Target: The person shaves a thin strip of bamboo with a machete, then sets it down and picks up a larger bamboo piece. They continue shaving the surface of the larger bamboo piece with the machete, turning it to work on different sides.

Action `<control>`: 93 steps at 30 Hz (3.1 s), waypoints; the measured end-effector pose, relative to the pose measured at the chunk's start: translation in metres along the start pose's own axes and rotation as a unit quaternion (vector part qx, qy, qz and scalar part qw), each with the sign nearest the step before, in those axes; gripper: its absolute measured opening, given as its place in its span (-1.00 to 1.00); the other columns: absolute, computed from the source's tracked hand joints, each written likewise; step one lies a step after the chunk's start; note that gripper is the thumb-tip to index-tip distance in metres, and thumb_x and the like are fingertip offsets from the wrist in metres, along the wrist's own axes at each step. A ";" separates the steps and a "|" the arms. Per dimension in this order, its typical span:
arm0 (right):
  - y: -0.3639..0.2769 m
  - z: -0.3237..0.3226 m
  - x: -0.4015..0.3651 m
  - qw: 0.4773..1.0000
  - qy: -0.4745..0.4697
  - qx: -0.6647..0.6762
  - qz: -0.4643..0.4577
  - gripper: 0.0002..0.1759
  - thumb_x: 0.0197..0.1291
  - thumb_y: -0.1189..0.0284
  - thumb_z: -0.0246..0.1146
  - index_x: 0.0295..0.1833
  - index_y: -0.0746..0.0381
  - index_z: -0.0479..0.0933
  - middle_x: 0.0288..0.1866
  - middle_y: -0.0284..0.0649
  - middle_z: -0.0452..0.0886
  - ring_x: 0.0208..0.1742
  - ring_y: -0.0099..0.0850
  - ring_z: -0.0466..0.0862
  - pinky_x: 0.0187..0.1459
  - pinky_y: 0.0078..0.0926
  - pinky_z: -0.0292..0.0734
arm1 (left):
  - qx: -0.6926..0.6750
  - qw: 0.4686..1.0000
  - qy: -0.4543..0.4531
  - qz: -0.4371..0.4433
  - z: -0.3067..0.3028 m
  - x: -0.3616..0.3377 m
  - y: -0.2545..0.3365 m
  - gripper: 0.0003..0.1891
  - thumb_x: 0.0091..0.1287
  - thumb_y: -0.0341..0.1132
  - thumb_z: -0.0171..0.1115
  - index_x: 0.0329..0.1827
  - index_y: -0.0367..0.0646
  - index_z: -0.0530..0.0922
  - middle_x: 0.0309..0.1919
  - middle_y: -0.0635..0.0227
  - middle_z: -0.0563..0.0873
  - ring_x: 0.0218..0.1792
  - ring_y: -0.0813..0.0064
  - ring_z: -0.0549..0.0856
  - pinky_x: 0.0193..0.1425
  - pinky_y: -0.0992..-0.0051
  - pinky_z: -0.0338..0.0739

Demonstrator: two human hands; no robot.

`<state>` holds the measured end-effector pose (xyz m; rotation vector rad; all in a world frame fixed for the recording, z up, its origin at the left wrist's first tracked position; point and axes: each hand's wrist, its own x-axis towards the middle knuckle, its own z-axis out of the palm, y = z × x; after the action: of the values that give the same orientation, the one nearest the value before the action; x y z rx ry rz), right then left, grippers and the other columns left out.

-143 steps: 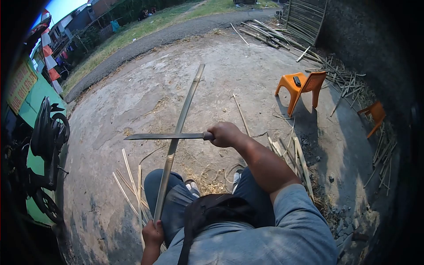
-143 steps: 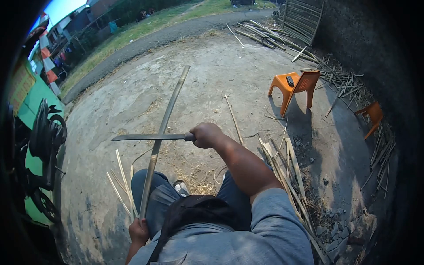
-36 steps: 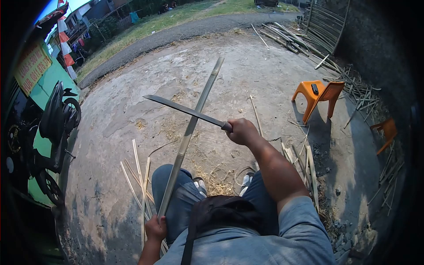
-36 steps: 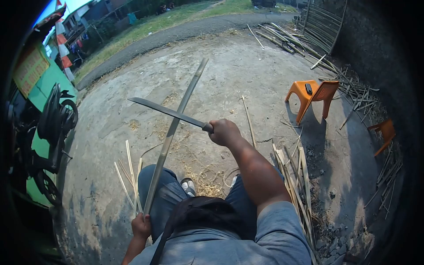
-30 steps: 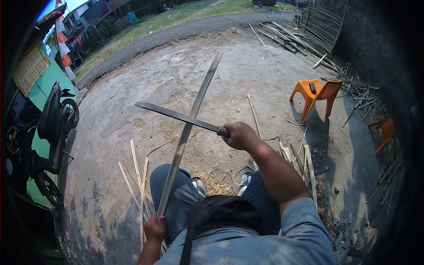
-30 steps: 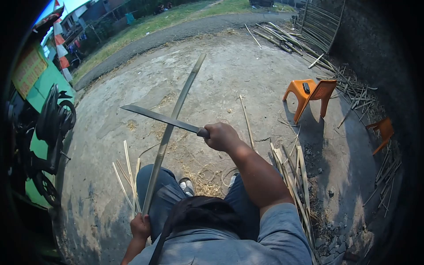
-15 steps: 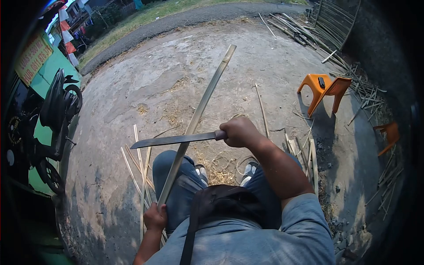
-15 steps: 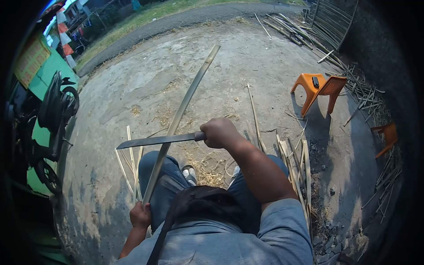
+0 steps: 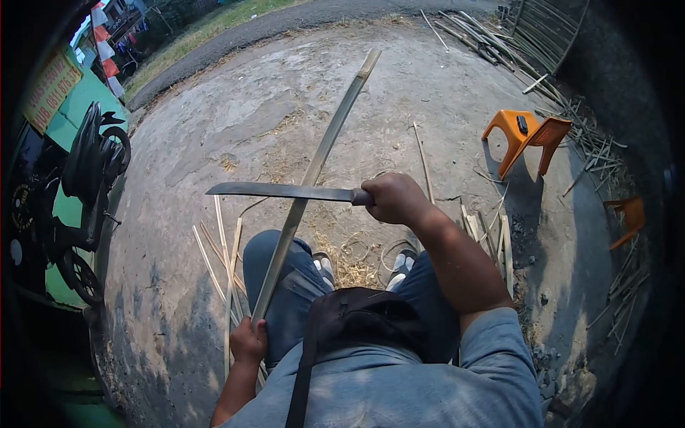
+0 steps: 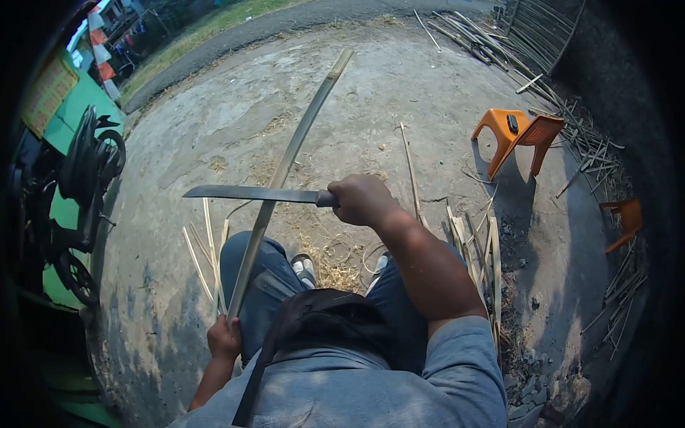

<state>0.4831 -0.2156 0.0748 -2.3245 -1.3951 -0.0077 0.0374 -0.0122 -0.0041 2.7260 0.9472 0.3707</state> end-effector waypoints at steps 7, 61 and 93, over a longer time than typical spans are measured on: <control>0.004 0.012 0.011 1.000 0.022 -0.007 -0.016 -0.91 0.04 0.33 0.40 -0.35 0.07 0.65 -0.41 -0.16 0.71 -0.28 -0.02 0.76 -0.19 -0.03 0.66 | -0.011 1.000 -0.006 -0.006 0.005 -0.002 -0.008 -0.32 0.54 0.33 0.03 -0.35 -0.22 0.50 -0.55 -0.17 0.60 -0.42 -0.37 0.65 -0.38 -0.13 0.50; -0.006 0.016 0.004 0.994 0.037 -0.021 -0.104 -0.92 0.09 0.31 0.39 -0.33 0.05 0.67 -0.45 -0.21 0.72 -0.33 -0.12 0.78 -0.21 -0.08 0.66 | -0.106 0.994 -0.009 0.004 0.012 0.003 -0.015 -0.31 0.57 0.30 0.07 -0.44 -0.24 0.40 -0.64 -0.09 0.50 -0.48 -0.28 0.65 -0.45 0.04 0.42; -0.081 -0.115 -0.053 0.948 0.290 0.012 -0.131 -0.70 0.31 0.31 0.40 0.04 0.09 0.47 -0.49 -0.33 0.59 -0.56 -0.36 0.65 -0.51 -0.33 0.49 | -0.135 0.990 -0.044 -0.019 0.008 0.005 -0.015 -0.24 0.54 0.41 -0.03 -0.35 -0.25 0.49 -0.60 -0.08 0.57 -0.43 -0.30 0.68 -0.40 0.03 0.48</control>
<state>0.4129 -0.2685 0.1964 -1.8711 -1.3535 -0.6902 0.0351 0.0008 -0.0152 2.4550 0.8561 0.3401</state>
